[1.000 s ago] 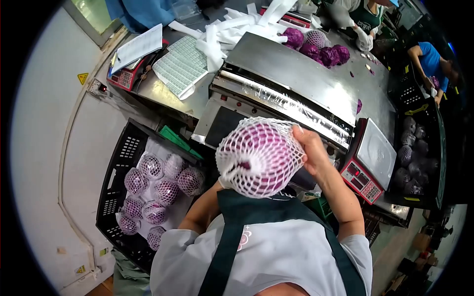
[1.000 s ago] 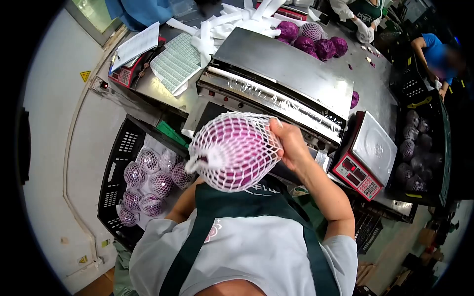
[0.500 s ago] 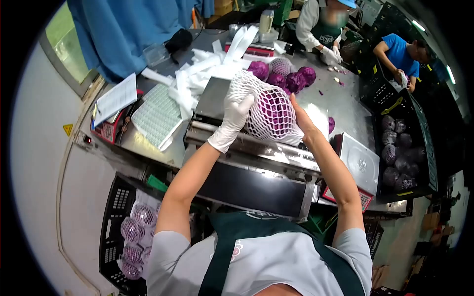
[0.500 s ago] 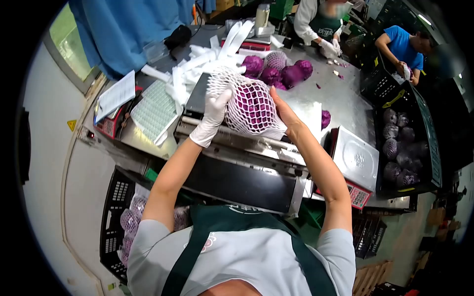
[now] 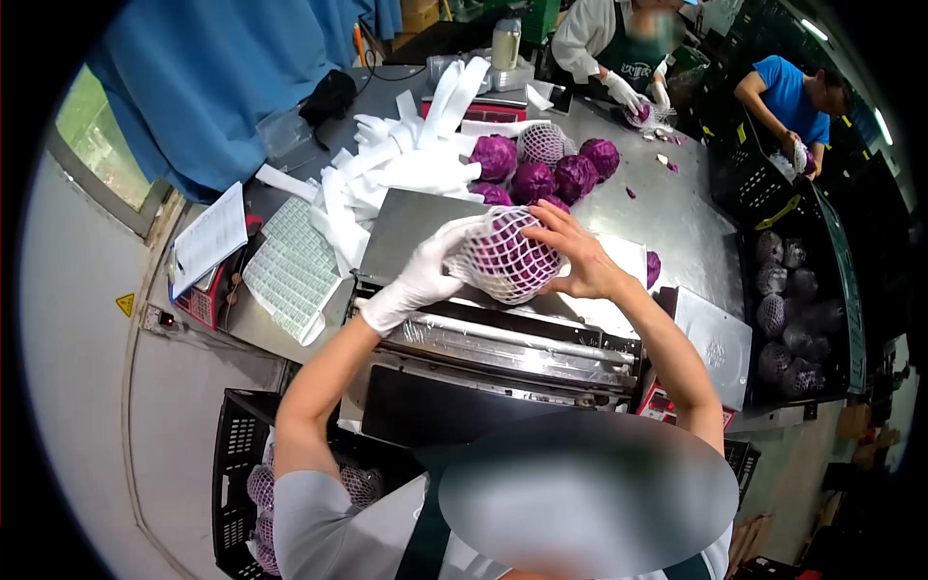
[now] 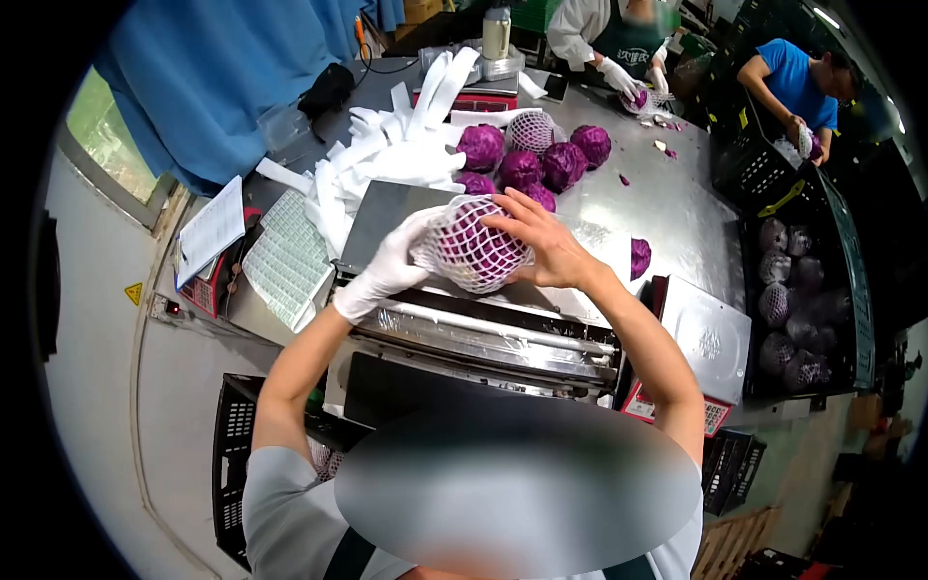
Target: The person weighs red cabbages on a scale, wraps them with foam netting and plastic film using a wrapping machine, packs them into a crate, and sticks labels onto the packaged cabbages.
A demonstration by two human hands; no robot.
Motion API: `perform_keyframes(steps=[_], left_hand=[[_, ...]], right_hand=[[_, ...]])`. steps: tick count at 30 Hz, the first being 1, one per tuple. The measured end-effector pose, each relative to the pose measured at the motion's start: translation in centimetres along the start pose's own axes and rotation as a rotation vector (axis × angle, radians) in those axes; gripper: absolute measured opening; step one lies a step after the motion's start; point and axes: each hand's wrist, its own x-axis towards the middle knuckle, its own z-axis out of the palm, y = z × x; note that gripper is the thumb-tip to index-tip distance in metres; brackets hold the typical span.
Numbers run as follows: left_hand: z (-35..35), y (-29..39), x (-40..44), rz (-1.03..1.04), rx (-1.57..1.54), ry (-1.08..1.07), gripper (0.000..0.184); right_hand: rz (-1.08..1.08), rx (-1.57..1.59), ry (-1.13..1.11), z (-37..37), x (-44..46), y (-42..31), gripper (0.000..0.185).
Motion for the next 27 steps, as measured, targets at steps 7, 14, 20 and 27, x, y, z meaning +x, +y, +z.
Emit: perform_keyframes(steps=[7,14,20,27], left_hand=[[-5.3,4.0,-4.0,-0.352,0.035,-0.351,0.058],[-3.0,4.5,-7.1,0.600,1.256,-0.726,0.020],[-2.6,-0.7,-7.5,0.436,1.089,-0.635,0.016],[-4.6,11.2,-10.8,-0.709,-0.112,-0.615,0.007]], right_hand=[[-0.003,-0.346,-0.106,-0.4,-2.7,-4.5,0.069],[-0.346,-0.538,-0.319,1.0,-8.3,-7.3,0.031],[-0.218,-0.396,-0.293,1.7,-11.5,-6.0,0.014],[0.554,0.372,-0.203,-4.9,-15.7,-17.4,0.011]])
